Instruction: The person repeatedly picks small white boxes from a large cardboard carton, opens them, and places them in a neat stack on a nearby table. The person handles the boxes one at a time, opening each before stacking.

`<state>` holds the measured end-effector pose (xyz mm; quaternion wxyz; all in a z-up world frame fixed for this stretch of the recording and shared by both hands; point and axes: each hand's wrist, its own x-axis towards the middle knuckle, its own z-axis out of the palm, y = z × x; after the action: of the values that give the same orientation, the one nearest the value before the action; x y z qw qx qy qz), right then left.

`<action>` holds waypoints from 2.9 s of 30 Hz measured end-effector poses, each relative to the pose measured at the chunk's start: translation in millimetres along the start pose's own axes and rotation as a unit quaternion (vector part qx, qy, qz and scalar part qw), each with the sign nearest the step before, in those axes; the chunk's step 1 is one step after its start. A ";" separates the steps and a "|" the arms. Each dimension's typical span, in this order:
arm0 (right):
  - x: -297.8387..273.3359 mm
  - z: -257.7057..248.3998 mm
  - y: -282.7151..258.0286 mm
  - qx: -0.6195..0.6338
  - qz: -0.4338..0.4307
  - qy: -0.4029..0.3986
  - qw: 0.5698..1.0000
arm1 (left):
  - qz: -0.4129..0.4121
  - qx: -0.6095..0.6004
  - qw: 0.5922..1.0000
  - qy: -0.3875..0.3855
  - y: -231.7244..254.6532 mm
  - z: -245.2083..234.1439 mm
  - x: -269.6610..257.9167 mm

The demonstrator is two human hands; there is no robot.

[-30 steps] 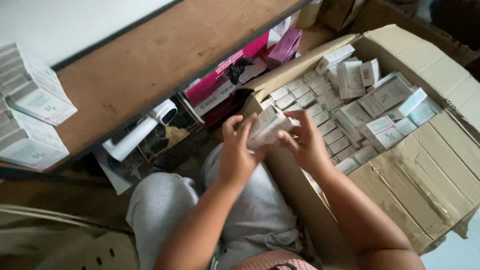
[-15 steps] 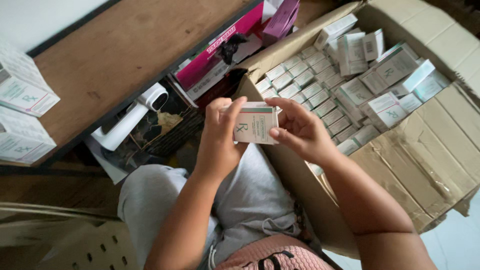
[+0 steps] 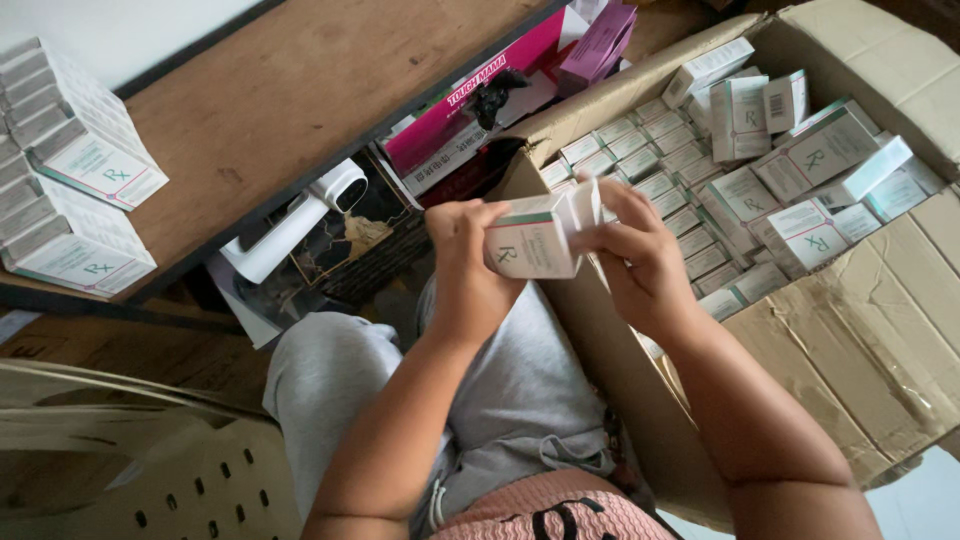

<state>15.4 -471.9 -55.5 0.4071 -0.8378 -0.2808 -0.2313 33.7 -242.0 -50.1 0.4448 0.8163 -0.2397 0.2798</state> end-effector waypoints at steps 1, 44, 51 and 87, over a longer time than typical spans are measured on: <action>5.7 1.2 -2.5 0.058 0.013 -0.023 0.998 | 0.027 0.050 0.998 0.018 1.1 -1.0 -1.7; -2.9 28.7 -26.8 0.166 0.114 0.052 0.978 | 0.012 0.056 0.997 0.054 -16.0 3.2 -18.5; 10.9 17.9 -49.7 0.193 0.067 0.010 0.979 | -0.047 0.006 0.995 0.088 -10.0 13.7 -16.1; 182.8 244.7 -120.2 0.286 -0.035 0.000 0.958 | -0.178 0.102 0.931 0.303 -70.0 -161.9 -27.9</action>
<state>109.5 -160.1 -13.9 0.6217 -0.6759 -0.3640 -0.1555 18.7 -64.4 -37.7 0.4530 0.7633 0.0855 0.4527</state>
